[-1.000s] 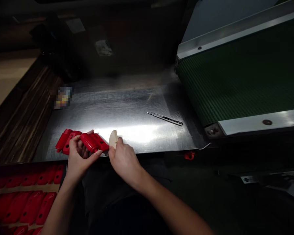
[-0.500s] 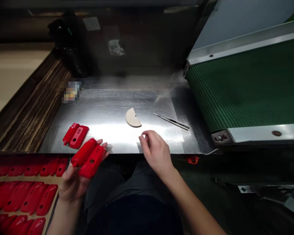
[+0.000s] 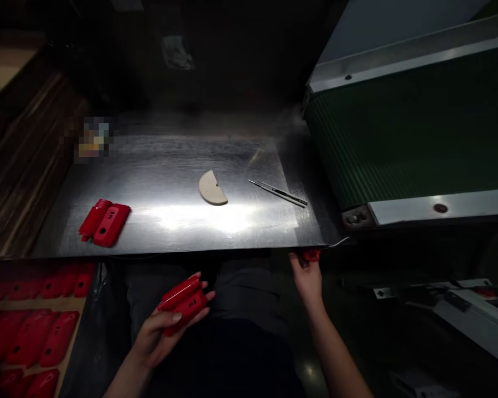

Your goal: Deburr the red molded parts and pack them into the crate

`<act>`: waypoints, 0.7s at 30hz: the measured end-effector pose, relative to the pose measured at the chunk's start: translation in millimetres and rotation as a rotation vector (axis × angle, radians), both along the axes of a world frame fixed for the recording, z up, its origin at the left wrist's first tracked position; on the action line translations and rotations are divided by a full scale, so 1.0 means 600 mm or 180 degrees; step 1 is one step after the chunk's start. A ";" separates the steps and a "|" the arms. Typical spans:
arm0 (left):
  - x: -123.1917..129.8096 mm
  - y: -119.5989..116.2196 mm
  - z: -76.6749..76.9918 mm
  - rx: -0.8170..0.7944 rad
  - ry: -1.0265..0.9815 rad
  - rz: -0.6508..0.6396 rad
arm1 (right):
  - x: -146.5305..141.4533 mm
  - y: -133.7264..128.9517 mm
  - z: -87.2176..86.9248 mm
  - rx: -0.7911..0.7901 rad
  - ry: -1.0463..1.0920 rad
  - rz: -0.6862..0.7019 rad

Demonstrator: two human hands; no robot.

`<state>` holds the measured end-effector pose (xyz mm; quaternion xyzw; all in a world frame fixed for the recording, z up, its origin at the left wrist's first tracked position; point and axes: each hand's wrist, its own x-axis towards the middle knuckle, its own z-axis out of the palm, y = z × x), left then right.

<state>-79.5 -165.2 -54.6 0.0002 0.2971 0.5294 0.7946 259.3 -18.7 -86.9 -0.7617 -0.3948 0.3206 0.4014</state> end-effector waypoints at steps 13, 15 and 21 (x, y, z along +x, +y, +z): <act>0.017 -0.017 -0.018 -0.1566 0.0571 0.0785 | 0.046 -0.032 -0.033 0.0231 -0.0932 -0.0570; 0.020 -0.017 -0.022 -0.1622 0.0587 0.0906 | 0.044 -0.054 -0.031 0.0309 -0.0935 -0.0466; 0.025 0.004 -0.030 -0.1702 0.0413 0.1086 | 0.042 -0.114 0.048 0.0788 -0.1046 0.0765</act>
